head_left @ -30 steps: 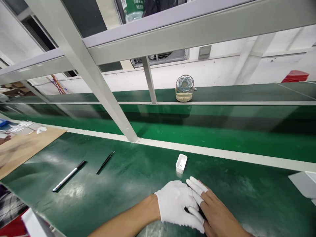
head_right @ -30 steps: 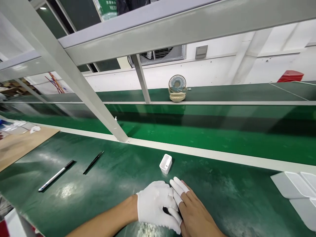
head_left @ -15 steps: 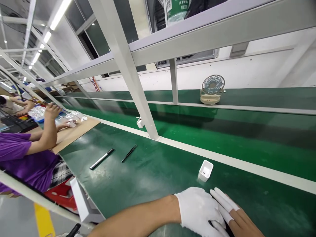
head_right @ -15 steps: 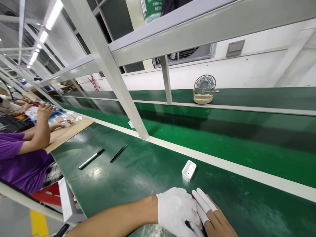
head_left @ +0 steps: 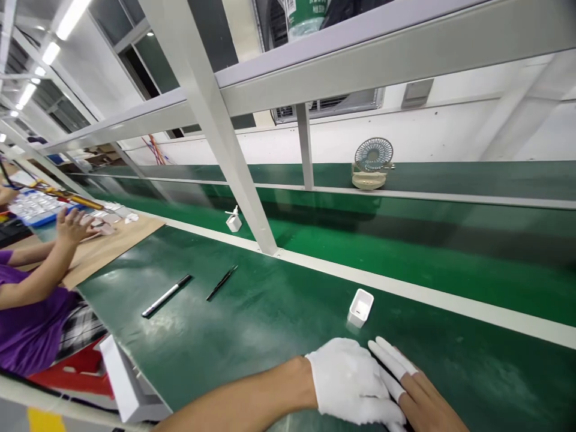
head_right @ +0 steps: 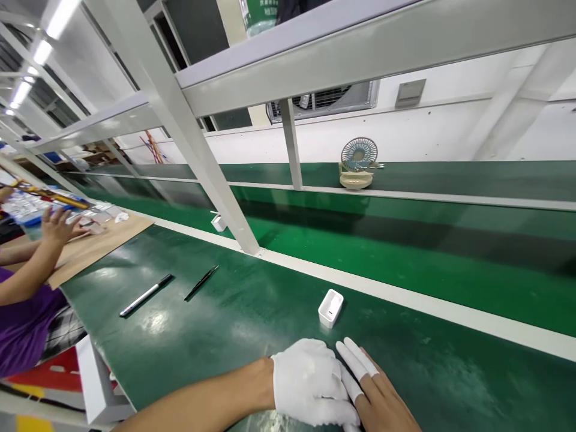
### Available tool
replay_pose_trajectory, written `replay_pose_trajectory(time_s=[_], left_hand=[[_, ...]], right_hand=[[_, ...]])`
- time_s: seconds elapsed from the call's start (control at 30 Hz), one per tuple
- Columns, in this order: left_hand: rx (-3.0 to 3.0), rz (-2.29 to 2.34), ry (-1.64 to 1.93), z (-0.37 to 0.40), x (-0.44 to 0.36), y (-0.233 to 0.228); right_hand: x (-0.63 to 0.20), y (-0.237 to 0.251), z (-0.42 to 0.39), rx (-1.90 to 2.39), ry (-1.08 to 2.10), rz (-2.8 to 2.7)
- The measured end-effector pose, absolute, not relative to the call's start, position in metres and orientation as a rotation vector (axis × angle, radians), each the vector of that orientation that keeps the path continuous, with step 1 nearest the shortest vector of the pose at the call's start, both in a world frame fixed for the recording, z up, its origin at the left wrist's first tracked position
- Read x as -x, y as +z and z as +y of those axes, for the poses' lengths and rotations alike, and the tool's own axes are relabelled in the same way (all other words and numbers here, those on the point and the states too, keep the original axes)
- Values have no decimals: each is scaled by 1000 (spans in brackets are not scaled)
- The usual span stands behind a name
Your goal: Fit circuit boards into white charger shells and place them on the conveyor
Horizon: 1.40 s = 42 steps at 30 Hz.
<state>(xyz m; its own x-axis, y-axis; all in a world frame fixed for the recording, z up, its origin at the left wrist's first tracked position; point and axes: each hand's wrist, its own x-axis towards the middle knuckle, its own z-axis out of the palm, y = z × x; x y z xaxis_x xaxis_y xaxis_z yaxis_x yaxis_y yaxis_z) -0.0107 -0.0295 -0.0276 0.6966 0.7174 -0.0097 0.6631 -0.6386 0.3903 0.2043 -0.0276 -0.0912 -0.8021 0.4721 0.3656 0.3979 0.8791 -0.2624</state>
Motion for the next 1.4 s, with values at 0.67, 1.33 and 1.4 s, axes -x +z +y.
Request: replay_pose_trajectory(time_s=[0.67, 1.33, 1.4], left_hand=[[-1812, 1600, 908, 20, 41, -19], [-2156, 1468, 883, 14, 38, -22], [-2140, 1459, 921, 11, 37, -18]], right_hand=[[-179, -45, -30, 769, 97, -2522], [-177, -71, -22, 771, 70, -2413], [-181, -80, -21, 858, 65, -2394]])
